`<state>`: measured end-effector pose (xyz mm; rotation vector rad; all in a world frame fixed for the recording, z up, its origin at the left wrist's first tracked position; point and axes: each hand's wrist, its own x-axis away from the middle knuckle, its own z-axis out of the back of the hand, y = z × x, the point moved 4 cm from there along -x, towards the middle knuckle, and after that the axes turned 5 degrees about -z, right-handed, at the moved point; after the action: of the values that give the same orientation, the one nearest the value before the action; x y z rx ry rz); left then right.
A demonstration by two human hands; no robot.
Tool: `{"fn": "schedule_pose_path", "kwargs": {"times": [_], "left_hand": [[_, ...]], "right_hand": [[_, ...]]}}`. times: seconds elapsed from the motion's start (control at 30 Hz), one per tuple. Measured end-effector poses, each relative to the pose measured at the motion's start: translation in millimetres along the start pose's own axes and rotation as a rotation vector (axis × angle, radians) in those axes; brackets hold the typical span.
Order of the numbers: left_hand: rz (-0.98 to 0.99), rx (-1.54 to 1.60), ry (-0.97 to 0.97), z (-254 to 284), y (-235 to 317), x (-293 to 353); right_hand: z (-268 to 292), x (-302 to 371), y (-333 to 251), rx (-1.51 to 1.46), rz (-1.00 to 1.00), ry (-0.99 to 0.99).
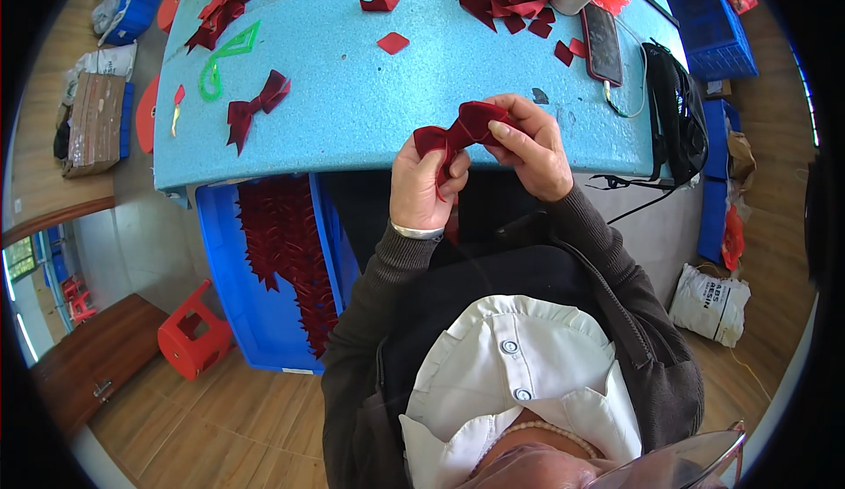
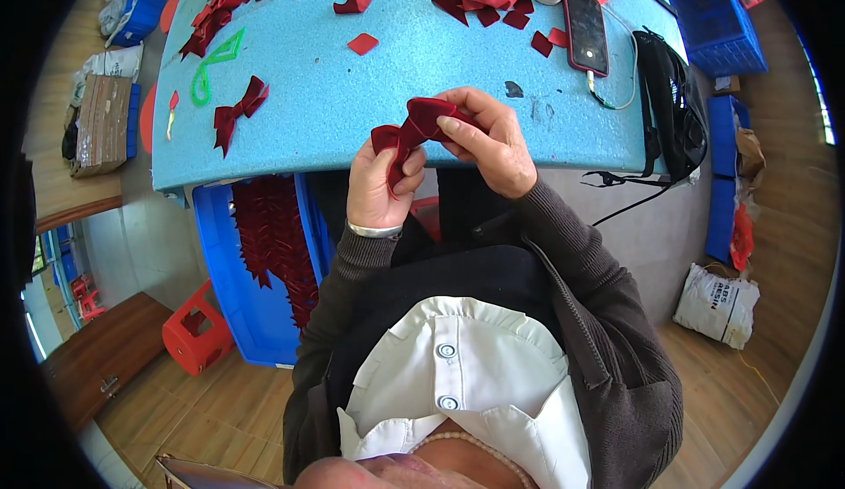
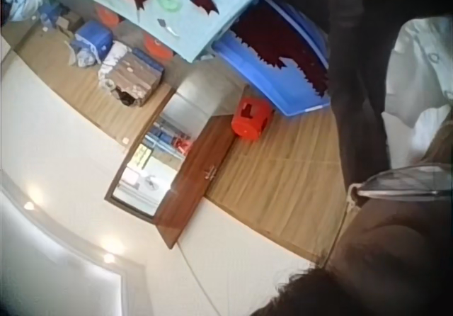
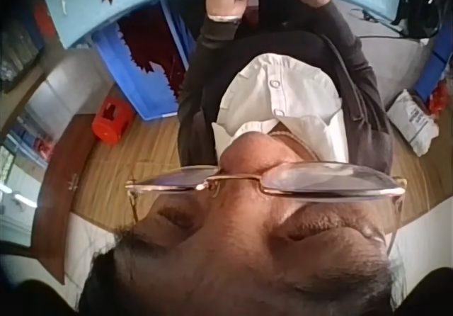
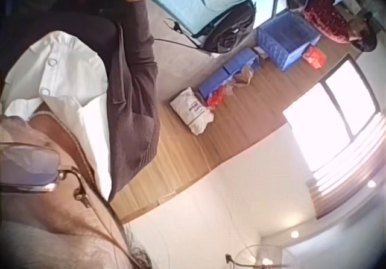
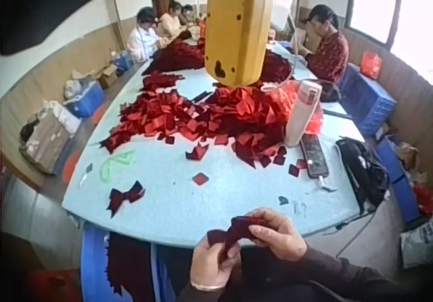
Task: Assembling decorative red bows from fabric strips at a work table.
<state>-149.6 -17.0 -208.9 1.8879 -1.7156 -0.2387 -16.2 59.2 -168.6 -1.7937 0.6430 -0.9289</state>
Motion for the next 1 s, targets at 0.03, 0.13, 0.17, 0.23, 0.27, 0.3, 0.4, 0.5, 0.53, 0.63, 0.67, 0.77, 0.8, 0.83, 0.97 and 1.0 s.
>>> {"fn": "schedule_pose_path", "kwargs": {"times": [0.03, 0.13, 0.17, 0.23, 0.27, 0.3, 0.4, 0.5, 0.53, 0.63, 0.67, 0.77, 0.8, 0.83, 0.97, 1.0], "left_hand": [[0.018, 0.021, 0.006, -2, -2, -1], [0.052, 0.063, 0.012, -7, -7, -3], [0.067, 0.103, 0.005, -8, -9, -3], [0.097, 0.182, -0.008, -10, -11, -2], [0.099, 0.181, -0.008, -12, -12, -2], [0.083, 0.16, -0.02, -14, -12, -2], [0.051, 0.116, -0.049, -22, -13, 0], [-0.065, -0.06, 0.038, -23, -12, 3], [-0.065, -0.061, 0.038, -24, -12, 4], [-0.078, -0.094, 0.068, -23, -12, 6], [-0.078, -0.094, 0.067, -22, -11, 7], [-0.078, -0.093, 0.042, -20, -8, 9], [-0.078, -0.093, 0.041, -19, -7, 8], [-0.058, -0.063, 0.026, -18, -7, 8], [-0.007, 0.028, -0.033, -16, -11, 6], [0.003, 0.059, -0.06, -17, -13, 6]], "right_hand": [[3, 1, 2, -0.014, 0.0, 0.009], [8, 6, 5, -0.038, 0.005, 0.03], [9, 8, 4, -0.06, 0.011, 0.042], [8, 12, 3, -0.102, 0.022, 0.067], [9, 13, 3, -0.104, 0.021, 0.068], [10, 14, 3, -0.121, 0.022, 0.079], [13, 17, 1, -0.155, 0.026, 0.1], [9, 19, -6, 0.064, -0.013, -0.003], [9, 18, -5, 0.063, -0.013, -0.004], [6, 15, 4, -0.125, -0.15, 0.012], [5, 15, 4, -0.125, -0.149, 0.013], [4, 13, 8, -0.202, -0.222, -0.009], [6, 12, 9, -0.202, -0.222, -0.009], [9, 11, 13, -0.197, -0.223, -0.046], [17, 15, 8, -0.151, -0.156, -0.091], [20, 18, 2, -0.115, -0.086, -0.062]]}}
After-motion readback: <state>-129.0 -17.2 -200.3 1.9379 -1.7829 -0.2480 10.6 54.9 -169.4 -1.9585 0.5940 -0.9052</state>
